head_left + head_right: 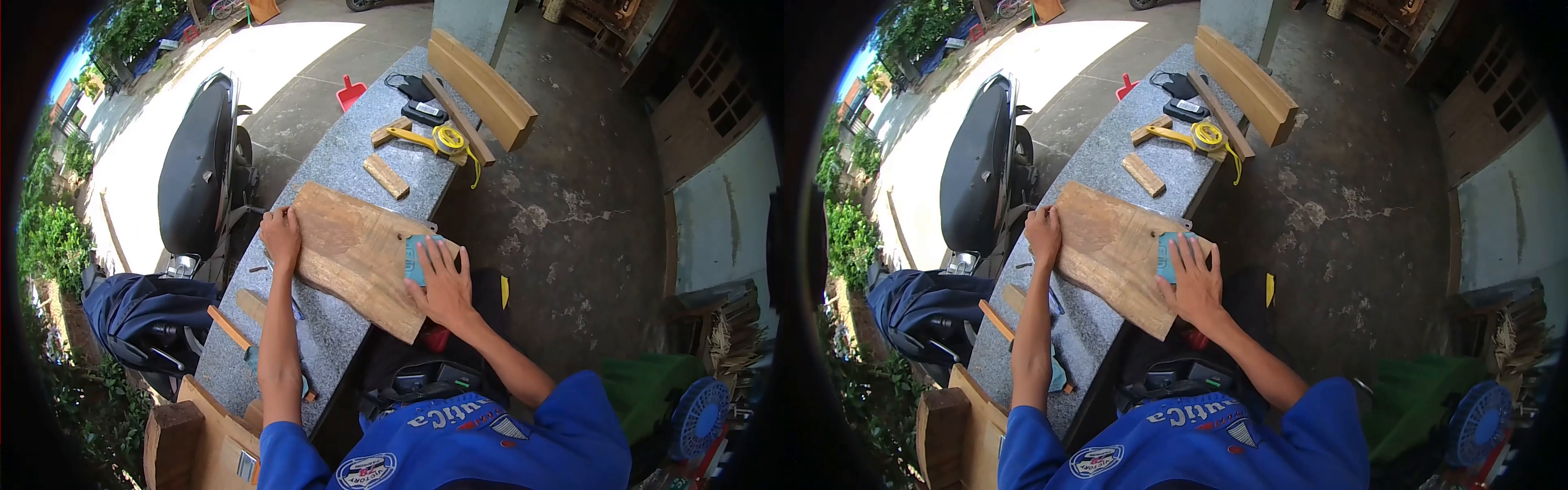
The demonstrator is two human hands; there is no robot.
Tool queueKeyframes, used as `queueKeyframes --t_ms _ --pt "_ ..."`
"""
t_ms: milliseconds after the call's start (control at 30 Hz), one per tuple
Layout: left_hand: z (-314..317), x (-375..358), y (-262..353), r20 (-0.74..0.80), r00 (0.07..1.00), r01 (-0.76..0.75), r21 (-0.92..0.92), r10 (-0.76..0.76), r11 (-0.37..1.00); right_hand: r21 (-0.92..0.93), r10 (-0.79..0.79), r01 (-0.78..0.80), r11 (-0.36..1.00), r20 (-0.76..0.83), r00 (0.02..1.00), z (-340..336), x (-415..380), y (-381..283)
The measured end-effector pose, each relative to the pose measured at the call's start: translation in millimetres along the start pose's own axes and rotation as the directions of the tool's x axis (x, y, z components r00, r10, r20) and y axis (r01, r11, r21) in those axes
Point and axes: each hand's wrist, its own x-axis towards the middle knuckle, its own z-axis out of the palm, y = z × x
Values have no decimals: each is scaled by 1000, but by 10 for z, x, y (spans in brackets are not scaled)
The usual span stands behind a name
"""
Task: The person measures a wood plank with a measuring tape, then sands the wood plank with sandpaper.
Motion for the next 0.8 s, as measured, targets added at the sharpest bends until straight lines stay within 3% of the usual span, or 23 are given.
queueKeyframes --t_ms 33,133,267,367,467,633,733,767,800 --pt "-3 -1 4 1 1000 3 -1 -3 1000 2 49 -49 999 -35 998 -37 58 4" --pt "-6 -15 -12 -7 1000 2 4 -2 1000 34 200 -210 977 189 961 -215 287 -94" --pt "-33 -14 19 -6 1000 1 10 -1 1000 -104 155 -164 981 -93 984 236 351 38" --pt "-24 -11 1 -3 1000 7 -10 -7 1000 -73 186 -199 977 -158 970 334 336 124" --pt "-51 -12 41 -72 996 -50 35 52 998 -46 272 -275 960 -69 960 288 399 248" --pt "-40 -9 28 -52 998 -36 30 37 999 -23 448 -449 893 -14 894 230 709 458" --pt "-55 -11 48 -50 998 -30 29 31 999 56 303 -300 952 -75 950 316 718 515" --pt "-57 -12 50 -51 998 -29 29 30 999 39 188 -184 982 -182 965 338 694 515" --pt "-40 -5 41 -58 998 -30 25 31 999 28 116 -112 993 -181 977 340 702 520"
